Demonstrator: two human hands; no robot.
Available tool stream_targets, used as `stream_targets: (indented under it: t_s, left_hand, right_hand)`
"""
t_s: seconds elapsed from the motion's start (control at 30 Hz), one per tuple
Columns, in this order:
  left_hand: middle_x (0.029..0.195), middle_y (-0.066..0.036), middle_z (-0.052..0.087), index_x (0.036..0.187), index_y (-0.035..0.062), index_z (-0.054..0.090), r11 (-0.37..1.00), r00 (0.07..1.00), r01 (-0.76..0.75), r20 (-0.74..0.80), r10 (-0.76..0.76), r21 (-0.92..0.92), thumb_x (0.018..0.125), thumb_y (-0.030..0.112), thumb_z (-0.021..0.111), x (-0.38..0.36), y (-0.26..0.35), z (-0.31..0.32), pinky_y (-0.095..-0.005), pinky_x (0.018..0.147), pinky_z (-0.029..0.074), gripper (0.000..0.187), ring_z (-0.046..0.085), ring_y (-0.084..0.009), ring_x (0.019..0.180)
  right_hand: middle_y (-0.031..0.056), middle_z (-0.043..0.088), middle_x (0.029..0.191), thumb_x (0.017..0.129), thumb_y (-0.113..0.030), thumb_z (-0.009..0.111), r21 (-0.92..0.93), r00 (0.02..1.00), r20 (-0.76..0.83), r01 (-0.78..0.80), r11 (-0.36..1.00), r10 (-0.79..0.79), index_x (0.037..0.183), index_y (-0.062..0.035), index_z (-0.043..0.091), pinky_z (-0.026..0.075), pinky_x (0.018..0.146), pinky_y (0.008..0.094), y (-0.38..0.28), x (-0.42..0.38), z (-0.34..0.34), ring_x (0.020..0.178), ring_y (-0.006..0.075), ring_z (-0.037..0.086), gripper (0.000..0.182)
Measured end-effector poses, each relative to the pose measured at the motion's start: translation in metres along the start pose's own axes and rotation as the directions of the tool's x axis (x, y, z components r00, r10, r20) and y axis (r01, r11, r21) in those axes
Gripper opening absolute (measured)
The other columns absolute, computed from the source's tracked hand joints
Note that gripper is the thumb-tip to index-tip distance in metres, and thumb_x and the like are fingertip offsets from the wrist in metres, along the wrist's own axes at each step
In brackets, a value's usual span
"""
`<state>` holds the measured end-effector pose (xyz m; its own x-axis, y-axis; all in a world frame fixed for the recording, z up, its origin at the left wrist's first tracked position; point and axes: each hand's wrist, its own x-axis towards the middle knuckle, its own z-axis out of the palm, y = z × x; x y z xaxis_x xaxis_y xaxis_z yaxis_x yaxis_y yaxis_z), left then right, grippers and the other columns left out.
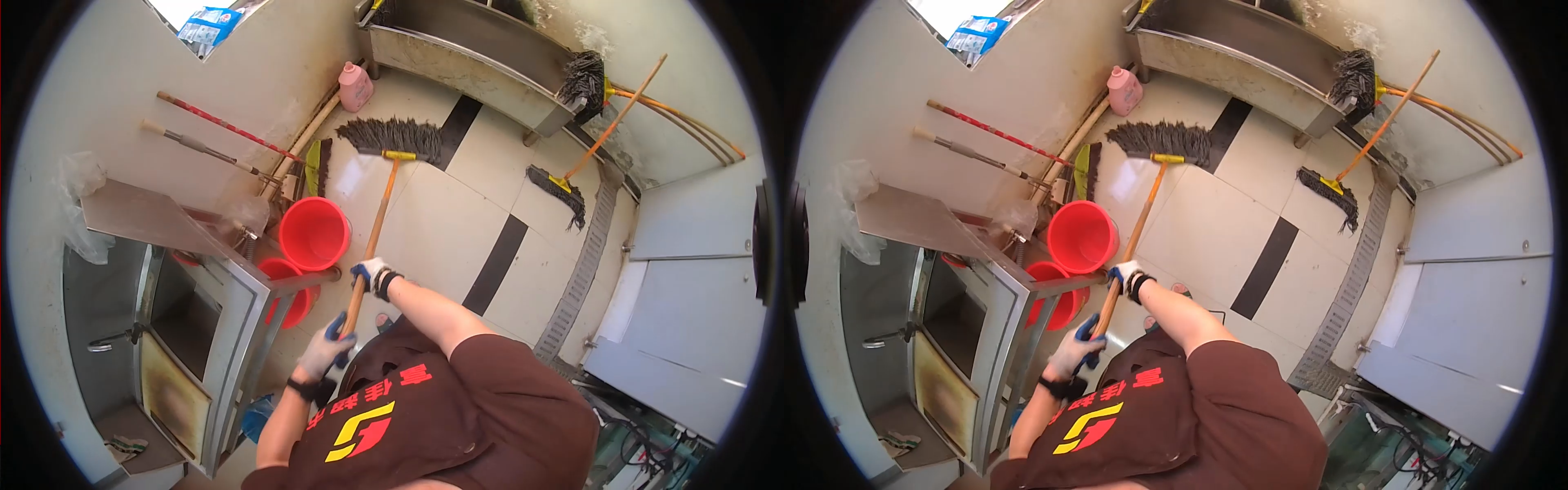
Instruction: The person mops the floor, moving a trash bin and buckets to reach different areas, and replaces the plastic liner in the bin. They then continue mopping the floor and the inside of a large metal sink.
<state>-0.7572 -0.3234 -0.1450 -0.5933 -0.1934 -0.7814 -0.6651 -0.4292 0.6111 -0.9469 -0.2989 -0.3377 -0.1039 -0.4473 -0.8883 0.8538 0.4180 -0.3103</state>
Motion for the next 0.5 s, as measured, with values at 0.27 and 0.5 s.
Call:
stream_targets:
  t_s: [0.27,0.5]
  left_hand:
    - [0.089,-0.008,0.063,0.128,0.0013,0.046,0.907,0.943,-0.055,-0.276,0.184,0.418,0.074,0.012,0.069,-0.143,-0.094,-0.106,-0.0255,0.065,0.048,0.059,0.061,-0.0125,0.072]
    - [0.074,-0.008,0.062,0.124,0.0038,0.052,0.920,0.933,0.120,-0.359,0.024,0.373,0.073,0.017,0.067,-0.032,-0.004,-0.045,-0.0275,0.056,0.047,0.054,0.059,-0.0120,0.059]
  right_hand:
    - [0.0121,0.055,0.077,0.080,-0.006,0.060,0.109,0.904,0.367,-0.276,0.955,0.220,0.084,-0.0042,0.050,0.050,0.074,0.0495,0.147,0.041,0.076,0.077,0.0289,0.058,0.011]
    - [0.0149,0.063,0.070,0.077,-0.010,0.061,0.014,0.984,0.081,-0.163,0.986,0.162,0.076,0.0000,0.063,0.056,0.065,0.0394,0.034,0.068,0.033,0.066,0.0234,0.065,0.010]
